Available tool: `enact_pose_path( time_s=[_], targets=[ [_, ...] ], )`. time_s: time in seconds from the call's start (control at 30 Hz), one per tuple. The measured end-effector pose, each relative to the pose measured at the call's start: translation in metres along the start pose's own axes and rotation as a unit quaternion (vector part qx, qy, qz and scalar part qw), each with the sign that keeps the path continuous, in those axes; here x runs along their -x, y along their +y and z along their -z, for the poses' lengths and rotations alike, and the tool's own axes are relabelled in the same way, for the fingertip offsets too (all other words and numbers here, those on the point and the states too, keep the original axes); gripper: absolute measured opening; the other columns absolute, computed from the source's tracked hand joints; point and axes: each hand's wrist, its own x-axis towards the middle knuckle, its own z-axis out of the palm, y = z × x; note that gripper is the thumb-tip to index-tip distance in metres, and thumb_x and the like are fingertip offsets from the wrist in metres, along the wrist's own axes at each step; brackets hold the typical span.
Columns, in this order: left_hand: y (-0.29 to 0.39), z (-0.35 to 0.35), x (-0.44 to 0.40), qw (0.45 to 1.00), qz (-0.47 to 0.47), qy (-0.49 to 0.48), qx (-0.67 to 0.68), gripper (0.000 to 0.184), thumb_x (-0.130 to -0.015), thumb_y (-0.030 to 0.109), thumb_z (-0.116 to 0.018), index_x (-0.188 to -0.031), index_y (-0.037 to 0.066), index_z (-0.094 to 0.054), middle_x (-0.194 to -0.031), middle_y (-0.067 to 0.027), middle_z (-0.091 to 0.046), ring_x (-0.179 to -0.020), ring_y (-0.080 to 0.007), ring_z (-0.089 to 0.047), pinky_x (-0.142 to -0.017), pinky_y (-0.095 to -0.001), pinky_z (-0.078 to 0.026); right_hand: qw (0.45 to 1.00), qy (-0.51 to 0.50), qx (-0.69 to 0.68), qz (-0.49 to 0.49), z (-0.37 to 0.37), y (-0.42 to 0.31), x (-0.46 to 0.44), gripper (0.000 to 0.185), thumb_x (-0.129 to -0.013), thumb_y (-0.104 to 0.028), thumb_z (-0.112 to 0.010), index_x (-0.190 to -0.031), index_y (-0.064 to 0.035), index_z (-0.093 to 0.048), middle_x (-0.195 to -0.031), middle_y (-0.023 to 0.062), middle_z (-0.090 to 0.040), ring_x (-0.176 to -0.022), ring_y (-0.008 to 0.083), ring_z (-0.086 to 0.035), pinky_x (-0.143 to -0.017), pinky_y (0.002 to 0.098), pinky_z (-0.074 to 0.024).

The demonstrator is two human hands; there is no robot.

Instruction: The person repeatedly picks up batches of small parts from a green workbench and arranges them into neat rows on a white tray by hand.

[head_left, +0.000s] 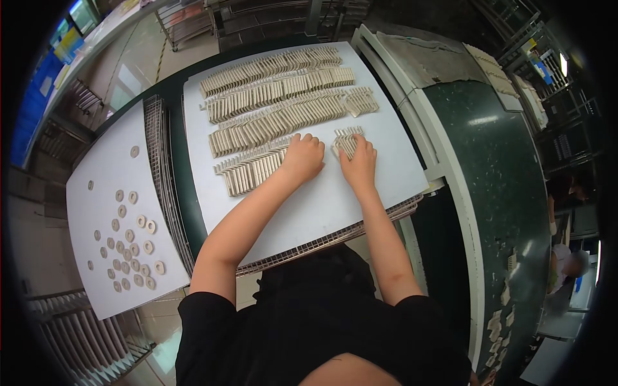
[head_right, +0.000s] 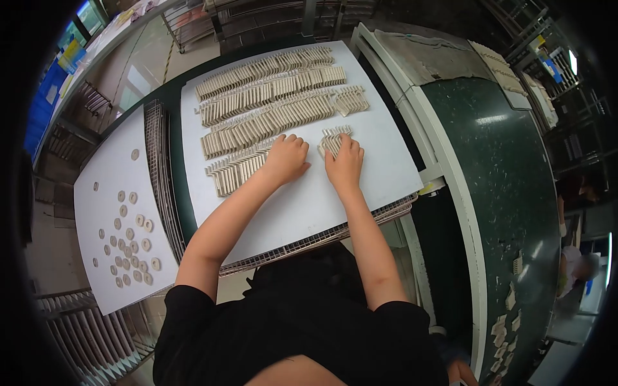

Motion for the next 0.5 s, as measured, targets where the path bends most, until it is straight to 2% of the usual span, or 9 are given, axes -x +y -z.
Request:
enact_pose_path(
  time_s=[0.1, 0.13, 0.2, 0.23, 0.3, 0.33, 0.4, 0.43, 0.5],
  targets=[
    [0.001, 0.012, 0.000, 1.000, -0.005, 0.003, -0.011, 0.050, -0.075, 0.032, -0.072, -0.108, -0.002, -0.057, -0.112, -0.0157, -0.059, -0.117, -0.0298, -0.050, -0.100, -0.0439, -0.038, 0.984, -0.034, -0.155, -0.082, 0.008, -0.005, -0.004, 0.048, -0.082, -0.014, -0.067, -0.124, -0.0003, -0.047, -0.115, 0.0234, -0.054, -0.105, 0.0361, -0.051, -0.089, 0.0457, -0.0415],
    [0.002, 0.015, 0.003, 1.000, -0.004, 0.009, -0.010, 0.054, -0.074, 0.032, -0.073, -0.112, -0.003, -0.056, -0.117, -0.0171, -0.058, -0.120, -0.0309, -0.048, -0.101, -0.0435, -0.037, 0.941, -0.067, -0.292, -0.157, 0.012, -0.008, -0.005, 0.046, -0.085, -0.015, -0.063, -0.125, -0.0006, -0.047, -0.117, 0.0222, -0.054, -0.107, 0.0350, -0.052, -0.090, 0.0454, -0.0417],
    [0.003, 0.017, 0.007, 0.995, 0.010, 0.070, 0.072, 0.063, -0.075, 0.030, -0.073, -0.121, -0.005, -0.048, -0.127, -0.0216, -0.050, -0.126, -0.0350, -0.042, -0.105, -0.0435, -0.034, 0.780, -0.127, -0.537, -0.295, 0.016, -0.012, -0.008, 0.041, -0.090, -0.018, -0.056, -0.127, -0.0013, -0.047, -0.122, 0.0197, -0.054, -0.110, 0.0328, -0.053, -0.091, 0.0448, -0.0421],
    [0.004, 0.018, 0.009, 0.988, 0.018, 0.101, 0.113, 0.068, -0.075, 0.028, -0.073, -0.126, -0.007, -0.045, -0.132, -0.0238, -0.046, -0.129, -0.0371, -0.039, -0.107, -0.0436, -0.032, 0.674, -0.161, -0.635, -0.340, 0.018, -0.010, -0.010, 0.040, -0.093, -0.020, -0.051, -0.128, -0.0019, -0.046, -0.124, 0.0185, -0.054, -0.112, 0.0322, -0.052, -0.092, 0.0446, -0.0421],
    [0.007, 0.018, 0.014, 0.967, 0.026, 0.154, 0.199, 0.074, -0.076, 0.024, -0.072, -0.132, -0.008, -0.036, -0.136, -0.0264, -0.040, -0.131, -0.0399, -0.034, -0.110, -0.0439, -0.030, 0.418, -0.216, -0.785, -0.404, 0.021, -0.004, -0.015, 0.039, -0.098, -0.024, -0.040, -0.130, -0.0030, -0.045, -0.127, 0.0159, -0.053, -0.115, 0.0310, -0.052, -0.095, 0.0444, -0.0419],
    [0.009, 0.019, 0.017, 0.953, 0.030, 0.180, 0.241, 0.077, -0.076, 0.022, -0.072, -0.135, -0.008, -0.032, -0.139, -0.0277, -0.037, -0.132, -0.0413, -0.032, -0.111, -0.0441, -0.028, 0.374, -0.189, -0.800, -0.429, 0.020, -0.006, -0.017, 0.040, -0.099, -0.025, -0.035, -0.131, -0.0030, -0.045, -0.128, 0.0161, -0.052, -0.116, 0.0310, -0.051, -0.095, 0.0452, -0.0420],
    [0.016, 0.024, 0.020, 0.946, 0.019, 0.161, 0.281, 0.080, -0.077, 0.018, -0.070, -0.139, -0.007, -0.027, -0.142, -0.0293, -0.032, -0.134, -0.0422, -0.029, -0.112, -0.0444, -0.026, 0.283, -0.134, -0.821, -0.477, 0.016, -0.012, -0.015, 0.043, -0.100, -0.027, -0.026, -0.132, -0.0031, -0.045, -0.129, 0.0163, -0.051, -0.118, 0.0309, -0.050, -0.097, 0.0467, -0.0420],
    [0.019, 0.024, 0.020, 0.943, 0.003, 0.159, 0.292, 0.080, -0.077, 0.017, -0.070, -0.140, -0.006, -0.027, -0.142, -0.0293, -0.031, -0.135, -0.0421, -0.028, -0.112, -0.0443, -0.025, 0.272, -0.134, -0.825, -0.477, 0.014, -0.009, -0.015, 0.043, -0.102, -0.025, -0.023, -0.133, -0.0036, -0.043, -0.131, 0.0170, -0.049, -0.119, 0.0315, -0.049, -0.098, 0.0477, -0.0421],
    [0.024, 0.024, 0.015, 0.940, -0.019, 0.154, 0.304, 0.077, -0.077, 0.019, -0.069, -0.141, -0.002, -0.030, -0.144, -0.0293, -0.029, -0.136, -0.0419, -0.027, -0.113, -0.0434, -0.025, 0.294, -0.137, -0.812, -0.485, 0.013, -0.001, -0.018, 0.043, -0.102, -0.025, -0.021, -0.134, -0.0043, -0.041, -0.132, 0.0170, -0.048, -0.119, 0.0322, -0.048, -0.099, 0.0475, -0.0422]
  ],
)
